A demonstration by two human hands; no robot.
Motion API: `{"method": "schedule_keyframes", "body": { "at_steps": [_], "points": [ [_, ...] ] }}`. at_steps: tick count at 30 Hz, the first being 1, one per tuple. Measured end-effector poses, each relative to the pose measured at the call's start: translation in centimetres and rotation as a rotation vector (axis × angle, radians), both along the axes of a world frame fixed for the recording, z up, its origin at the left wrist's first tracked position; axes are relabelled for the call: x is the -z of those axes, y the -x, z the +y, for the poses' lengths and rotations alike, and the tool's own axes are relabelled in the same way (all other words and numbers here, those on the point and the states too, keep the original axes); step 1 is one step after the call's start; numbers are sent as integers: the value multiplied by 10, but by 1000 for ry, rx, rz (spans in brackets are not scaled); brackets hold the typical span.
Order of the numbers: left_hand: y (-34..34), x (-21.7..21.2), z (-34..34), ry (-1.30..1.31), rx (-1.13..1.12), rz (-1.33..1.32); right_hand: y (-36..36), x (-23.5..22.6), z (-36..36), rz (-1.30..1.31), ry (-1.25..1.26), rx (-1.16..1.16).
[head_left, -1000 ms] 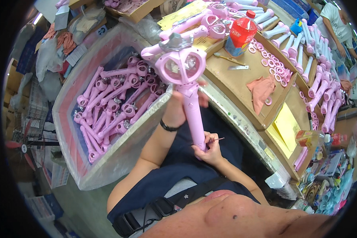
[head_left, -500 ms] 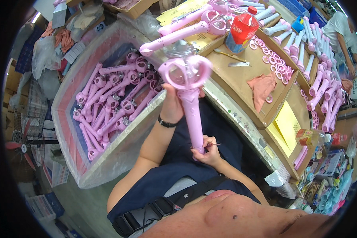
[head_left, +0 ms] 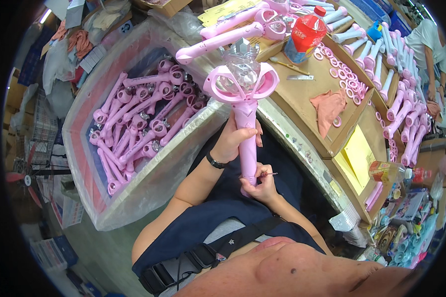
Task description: The person assembles pink toy wands by wiping them with a cloth, inserting a small metal piece into the wand head, and attaching a decorative wing-shaped sticker. The person handles each wand one at a time, repeating the same steps for multiple units.
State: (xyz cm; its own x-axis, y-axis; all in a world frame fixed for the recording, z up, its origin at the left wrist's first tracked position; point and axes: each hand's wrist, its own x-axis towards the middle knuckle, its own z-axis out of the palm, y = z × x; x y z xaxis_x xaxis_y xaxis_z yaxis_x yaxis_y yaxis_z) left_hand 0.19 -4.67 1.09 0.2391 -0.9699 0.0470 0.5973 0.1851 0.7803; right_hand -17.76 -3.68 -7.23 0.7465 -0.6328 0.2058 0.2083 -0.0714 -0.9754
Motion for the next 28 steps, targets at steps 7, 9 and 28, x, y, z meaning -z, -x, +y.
{"method": "schedule_keyframes", "body": {
  "at_steps": [7,9,28],
  "points": [
    [-31,-12,-13,179,-207,5,5,-6,-3,-142,-214,-193],
    [-38,-17,-17,173,-225,21,8,-13,-7,-101,-367,-196],
    [-2,16,11,2,-762,-815,26,-35,-23,-163,-221,-91]
  ]
}}
